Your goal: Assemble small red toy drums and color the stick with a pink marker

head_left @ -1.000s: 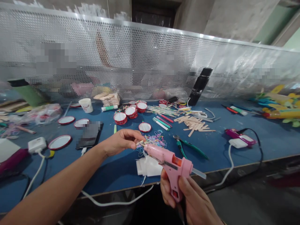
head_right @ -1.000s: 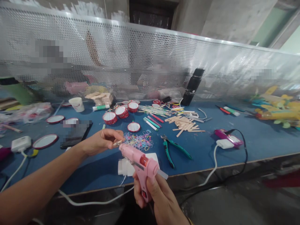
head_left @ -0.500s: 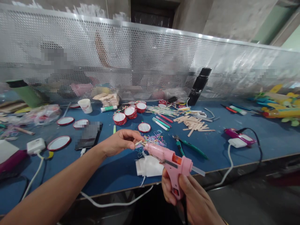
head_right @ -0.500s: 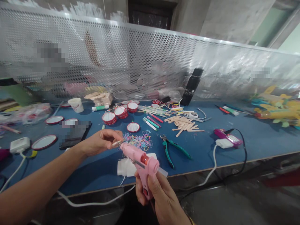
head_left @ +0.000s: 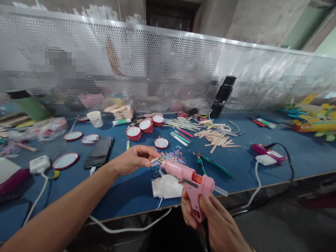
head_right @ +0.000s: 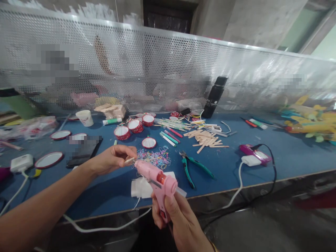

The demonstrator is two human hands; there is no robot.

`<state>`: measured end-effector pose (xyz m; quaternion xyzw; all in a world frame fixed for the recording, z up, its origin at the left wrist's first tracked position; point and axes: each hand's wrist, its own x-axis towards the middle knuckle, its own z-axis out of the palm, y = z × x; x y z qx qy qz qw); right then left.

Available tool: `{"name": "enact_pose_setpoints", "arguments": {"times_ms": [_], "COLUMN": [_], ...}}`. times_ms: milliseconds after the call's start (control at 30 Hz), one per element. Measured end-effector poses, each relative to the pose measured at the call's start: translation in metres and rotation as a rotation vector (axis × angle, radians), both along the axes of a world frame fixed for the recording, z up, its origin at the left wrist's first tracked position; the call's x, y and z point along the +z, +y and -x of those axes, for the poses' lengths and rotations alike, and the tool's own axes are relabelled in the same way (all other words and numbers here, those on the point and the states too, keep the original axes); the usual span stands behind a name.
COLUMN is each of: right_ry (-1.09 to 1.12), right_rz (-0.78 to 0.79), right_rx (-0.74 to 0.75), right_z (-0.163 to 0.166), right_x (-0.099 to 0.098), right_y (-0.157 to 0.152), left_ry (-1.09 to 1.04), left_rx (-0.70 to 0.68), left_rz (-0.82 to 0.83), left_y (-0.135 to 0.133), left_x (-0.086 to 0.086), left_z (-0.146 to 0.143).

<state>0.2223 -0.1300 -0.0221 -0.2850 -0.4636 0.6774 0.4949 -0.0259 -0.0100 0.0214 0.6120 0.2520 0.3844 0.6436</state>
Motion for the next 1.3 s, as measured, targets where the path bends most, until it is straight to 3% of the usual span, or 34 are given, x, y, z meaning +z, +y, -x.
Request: {"name": "enact_pose_setpoints", "arguments": {"times_ms": [300,433,600,700,833,933,1133,1300], "right_ry": [-0.028,-0.068,-0.128,-0.334,-0.835,-1.162,-1.539,-1.619], "right_rz": [0.001,0.003,-0.051,-0.169,-0.459,-0.587,-0.564,-0.558], "right_rx": [-0.007,0.056,0.101,-0.018,-0.484,-0.67,-0.591,-0.534], "right_z": [0.002,0.003,-0.009,-0.034,-0.089,-0.137,-0.205,-0.23], "right_x": [0.001,-0.001,0.014,0.028,0.034,0.031,0.007,-0.012], "right_y": [0.0,-0.001,-0.005,-0.001,0.021,0.046,0.094,0.12], "left_ry": [-0.004,-0.072,-0.207,-0.196,-0.168,-0.173,-0.174,-0.183], "left_rx": [-0.009,0.047,0.105,0.142,0.148,0.121,0.093,0.096], "left_rz": [-0.019,0.024,0.073,0.087,0.082,0.068,0.066,0.052], "left_y": [0.0,0.0,0.005,0.008,0.009,0.01,0.012,0.014], "left_x": [0.001,0.003,0.002,0.001,0.001,0.001,-0.002,-0.003], "left_z": [-0.001,-0.002,0.0,0.002,0.002,0.002,0.004,0.007]}}
